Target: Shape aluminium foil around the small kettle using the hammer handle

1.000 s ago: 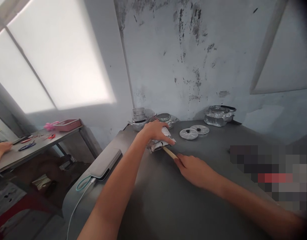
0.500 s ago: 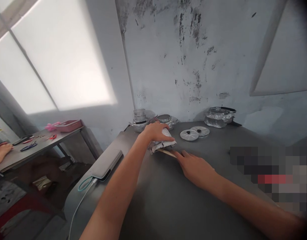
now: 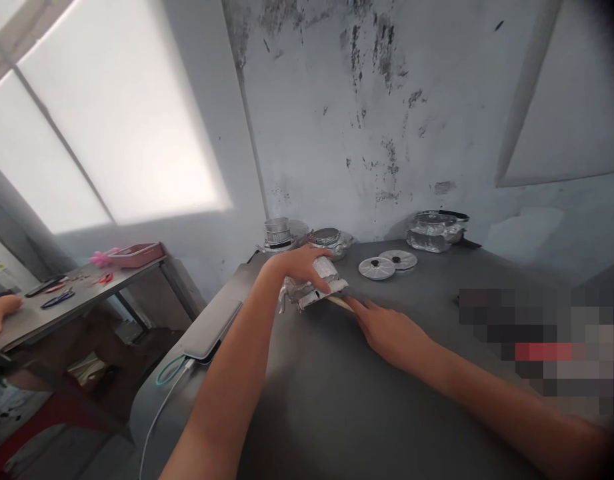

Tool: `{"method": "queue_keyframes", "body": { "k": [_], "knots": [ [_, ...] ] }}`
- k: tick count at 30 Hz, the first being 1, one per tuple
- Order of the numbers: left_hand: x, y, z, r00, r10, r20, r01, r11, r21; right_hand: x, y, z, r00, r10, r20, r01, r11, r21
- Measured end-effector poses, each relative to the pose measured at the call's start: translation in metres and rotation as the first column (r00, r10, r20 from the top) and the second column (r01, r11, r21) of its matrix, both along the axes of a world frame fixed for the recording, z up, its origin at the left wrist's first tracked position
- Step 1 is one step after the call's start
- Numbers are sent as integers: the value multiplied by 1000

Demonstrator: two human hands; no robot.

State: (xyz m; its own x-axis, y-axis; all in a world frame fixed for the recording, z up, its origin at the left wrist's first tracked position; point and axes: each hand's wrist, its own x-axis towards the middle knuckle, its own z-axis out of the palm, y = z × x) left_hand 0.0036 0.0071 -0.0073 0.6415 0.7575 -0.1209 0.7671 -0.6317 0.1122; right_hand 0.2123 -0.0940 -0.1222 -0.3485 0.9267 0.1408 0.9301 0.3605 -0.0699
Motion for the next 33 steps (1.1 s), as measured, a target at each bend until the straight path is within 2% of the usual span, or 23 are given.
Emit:
{"method": "queue_keyframes", "body": {
  "k": [6,13,33],
  "knots": [
    [-7,-7,10,999,-12,-31,9,997,-77,1,-1,1,1000,14,-22,-14,1000,-7],
    [-11,-6,13,998,-50,-42,44,991,-126,0,0,-1,1000,-7,-4,7,1000,-18],
    [-10,-8,12,998,-50,-40,46,994,-97,0,1,-1,1000,11,-27,-11,1000,-5]
  ]
}}
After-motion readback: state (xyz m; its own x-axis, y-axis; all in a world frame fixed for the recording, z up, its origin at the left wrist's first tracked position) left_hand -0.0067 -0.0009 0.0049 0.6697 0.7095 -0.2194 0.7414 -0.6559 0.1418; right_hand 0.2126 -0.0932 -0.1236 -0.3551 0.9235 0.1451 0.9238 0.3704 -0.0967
